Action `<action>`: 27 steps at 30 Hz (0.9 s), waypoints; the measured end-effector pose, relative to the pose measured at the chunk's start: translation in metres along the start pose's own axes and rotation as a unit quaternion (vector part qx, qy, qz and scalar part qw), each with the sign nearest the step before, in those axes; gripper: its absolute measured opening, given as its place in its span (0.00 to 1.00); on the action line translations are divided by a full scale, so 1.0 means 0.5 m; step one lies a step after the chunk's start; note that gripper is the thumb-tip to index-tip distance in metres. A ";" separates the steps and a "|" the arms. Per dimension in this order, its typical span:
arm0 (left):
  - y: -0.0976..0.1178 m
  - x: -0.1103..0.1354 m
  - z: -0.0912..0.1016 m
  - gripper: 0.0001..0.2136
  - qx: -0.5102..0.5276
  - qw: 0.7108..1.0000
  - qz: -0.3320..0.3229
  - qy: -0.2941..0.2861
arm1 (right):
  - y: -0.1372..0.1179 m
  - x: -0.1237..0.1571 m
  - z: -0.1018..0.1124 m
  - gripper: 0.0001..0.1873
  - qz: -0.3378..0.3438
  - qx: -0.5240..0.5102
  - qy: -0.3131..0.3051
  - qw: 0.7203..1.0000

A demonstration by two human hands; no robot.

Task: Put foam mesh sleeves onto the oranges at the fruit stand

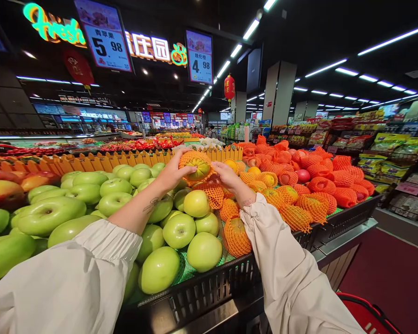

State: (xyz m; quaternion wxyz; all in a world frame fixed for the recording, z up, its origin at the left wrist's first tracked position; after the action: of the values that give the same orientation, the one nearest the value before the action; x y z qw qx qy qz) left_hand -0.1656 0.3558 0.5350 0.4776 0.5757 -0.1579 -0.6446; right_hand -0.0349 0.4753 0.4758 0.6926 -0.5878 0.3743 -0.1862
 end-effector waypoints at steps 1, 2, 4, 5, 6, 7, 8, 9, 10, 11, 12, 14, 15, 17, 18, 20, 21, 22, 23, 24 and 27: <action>-0.001 0.000 0.002 0.37 0.000 1.000 0.003 0.005 | 0.000 0.000 0.003 0.15 -0.005 0.003 0.004 1.000; -0.004 0.000 0.004 0.38 -0.004 1.000 0.007 0.013 | -0.002 0.000 0.007 0.16 -0.006 0.004 0.012 1.000; -0.007 0.000 0.010 0.38 -0.017 0.999 0.018 0.035 | -0.016 0.005 0.013 0.19 0.014 -0.008 0.029 0.999; -0.008 0.001 0.012 0.39 -0.024 0.998 0.021 0.045 | -0.027 0.010 0.012 0.19 0.034 -0.020 0.028 0.999; -0.008 0.002 0.013 0.39 -0.032 0.998 0.024 0.052 | -0.038 0.017 0.006 0.20 0.056 -0.029 0.015 0.998; -0.008 0.003 0.013 0.39 -0.042 0.997 0.026 0.056 | -0.049 0.024 -0.003 0.22 0.074 -0.031 -0.008 0.997; -0.007 0.005 0.011 0.40 -0.053 0.997 0.029 0.056 | -0.058 0.033 -0.014 0.27 0.089 -0.022 -0.034 0.995; -0.007 0.006 0.009 0.41 -0.063 0.996 0.032 0.050 | -0.066 0.041 -0.025 0.32 0.103 -0.004 -0.053 0.993; -0.008 0.007 0.003 0.44 -0.068 0.996 0.036 0.035 | -0.072 0.048 -0.034 0.38 0.116 0.020 -0.061 0.991; -0.010 0.007 -0.003 0.47 -0.064 0.997 0.040 0.014 | -0.077 0.052 -0.039 0.43 0.128 0.046 -0.059 0.989; -0.013 0.007 -0.010 0.49 -0.050 0.998 0.045 -0.011 | -0.081 0.055 -0.040 0.46 0.139 0.070 -0.046 0.987; -0.021 0.006 -0.021 0.50 -0.004 0.997 0.049 -0.051 | -0.087 0.054 -0.032 0.47 0.152 0.099 -0.004 0.983; -0.026 0.004 -0.023 0.48 0.020 0.997 0.052 -0.060 | -0.089 0.052 -0.023 0.46 0.152 0.105 0.020 0.983; -0.037 -0.001 -0.019 0.44 0.044 0.996 0.058 -0.051 | -0.092 0.046 0.004 0.44 0.140 0.097 0.082 0.982; -0.042 -0.004 -0.016 0.41 0.045 0.996 0.059 -0.044 | -0.092 0.044 0.022 0.43 0.130 0.082 0.121 0.981; -0.047 -0.008 -0.014 0.37 0.032 0.997 0.058 -0.043 | -0.091 0.045 0.065 0.40 0.108 0.035 0.214 0.970; -0.047 -0.009 -0.015 0.35 0.022 0.997 0.054 -0.052 | -0.088 0.049 0.089 0.39 0.100 0.004 0.266 0.959; -0.047 -0.009 -0.019 0.35 0.011 0.996 0.052 -0.070 | -0.083 0.054 0.114 0.39 0.093 -0.029 0.319 0.943; -0.048 -0.008 -0.026 0.36 0.000 0.994 0.054 -0.097 | -0.075 0.059 0.140 0.39 0.082 -0.061 0.372 0.923; -0.048 -0.005 -0.034 0.37 -0.012 0.990 0.057 -0.130 | -0.062 0.064 0.164 0.38 0.059 -0.088 0.417 0.902; -0.056 0.009 -0.054 0.43 -0.052 0.971 0.090 -0.217 | -0.014 0.060 0.222 0.27 -0.040 -0.118 0.472 0.873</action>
State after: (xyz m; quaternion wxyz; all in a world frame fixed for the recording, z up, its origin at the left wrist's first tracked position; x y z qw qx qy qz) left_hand -0.1533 0.3751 0.5034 0.5173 0.3800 -0.2750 -0.7158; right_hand 0.0677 0.5275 0.4767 0.3509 -0.5220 0.6522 -0.4231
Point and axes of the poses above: each hand's wrist, its own x-axis away from the middle knuckle, its own z-axis out of the back of the hand, y = z × x, the point moved 6 cm from there along -x, towards the middle knuckle, and after that the axes turned 14 degrees about x, right-handed, at the moved point
